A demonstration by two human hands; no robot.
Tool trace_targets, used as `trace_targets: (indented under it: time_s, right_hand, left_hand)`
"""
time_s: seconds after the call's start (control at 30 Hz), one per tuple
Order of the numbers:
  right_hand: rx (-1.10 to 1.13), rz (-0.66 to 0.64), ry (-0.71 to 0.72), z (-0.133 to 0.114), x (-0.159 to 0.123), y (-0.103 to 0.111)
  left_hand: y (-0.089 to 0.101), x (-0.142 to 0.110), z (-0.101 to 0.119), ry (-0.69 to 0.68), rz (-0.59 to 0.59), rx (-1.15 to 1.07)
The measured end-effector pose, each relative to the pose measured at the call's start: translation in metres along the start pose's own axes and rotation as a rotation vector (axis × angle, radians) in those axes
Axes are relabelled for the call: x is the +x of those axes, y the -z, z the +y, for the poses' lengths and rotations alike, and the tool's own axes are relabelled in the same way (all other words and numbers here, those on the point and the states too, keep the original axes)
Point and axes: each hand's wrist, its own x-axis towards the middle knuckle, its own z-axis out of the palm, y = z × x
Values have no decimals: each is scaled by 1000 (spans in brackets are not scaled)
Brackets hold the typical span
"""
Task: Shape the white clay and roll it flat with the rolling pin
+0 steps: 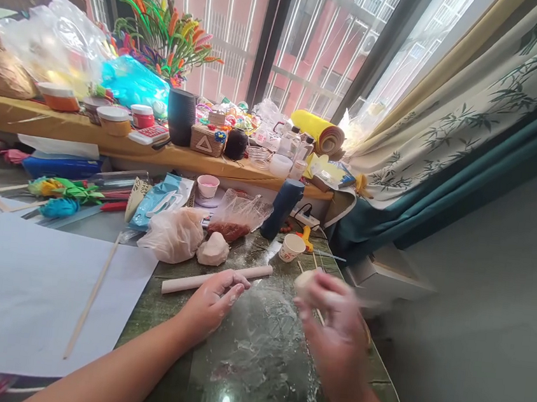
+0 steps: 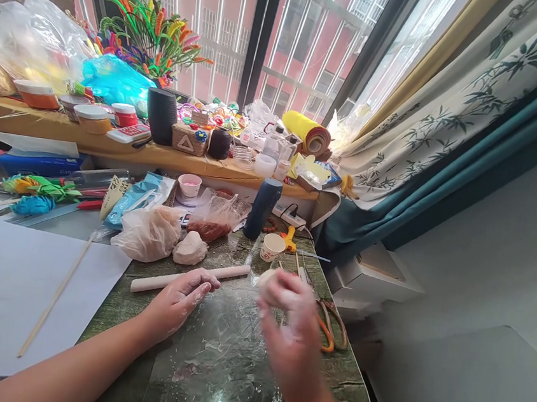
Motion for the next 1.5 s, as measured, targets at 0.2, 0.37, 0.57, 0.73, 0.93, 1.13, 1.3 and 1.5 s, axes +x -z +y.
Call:
trace_targets:
  time_s: [0.2,0.37,0.57,0.73,0.93,1.13,1.3,1.5]
  right_hand:
    - [-289,-359,-22,41,-53,-31]
    - [-303,-514,-33,44,-44,-48]
    - [-175,-548,-49,50,-41,-52]
    - [-76,-480,-137,50,-41,-49]
    - [-346,-468,-96,48,-43,-52]
    - [-439,-545,-68,47,-43,-53]
    - [-364,-595,-81,42,-39,-49]
    - [-53,-468,-119,38,-45,-42]
  left_hand:
    - [0,0,-3,11,-25,19]
    - [0,2,1,34,-75,44]
    - [-2,3,5,49,-153,125]
    - [-2,3,6,63,-157,126]
    - [-2,2,4,77,-163,134]
    - [-3,3,2,71,-161,137]
    - [-3,3,3,75,-157,135]
    - [-3,4,2,68,-154,132]
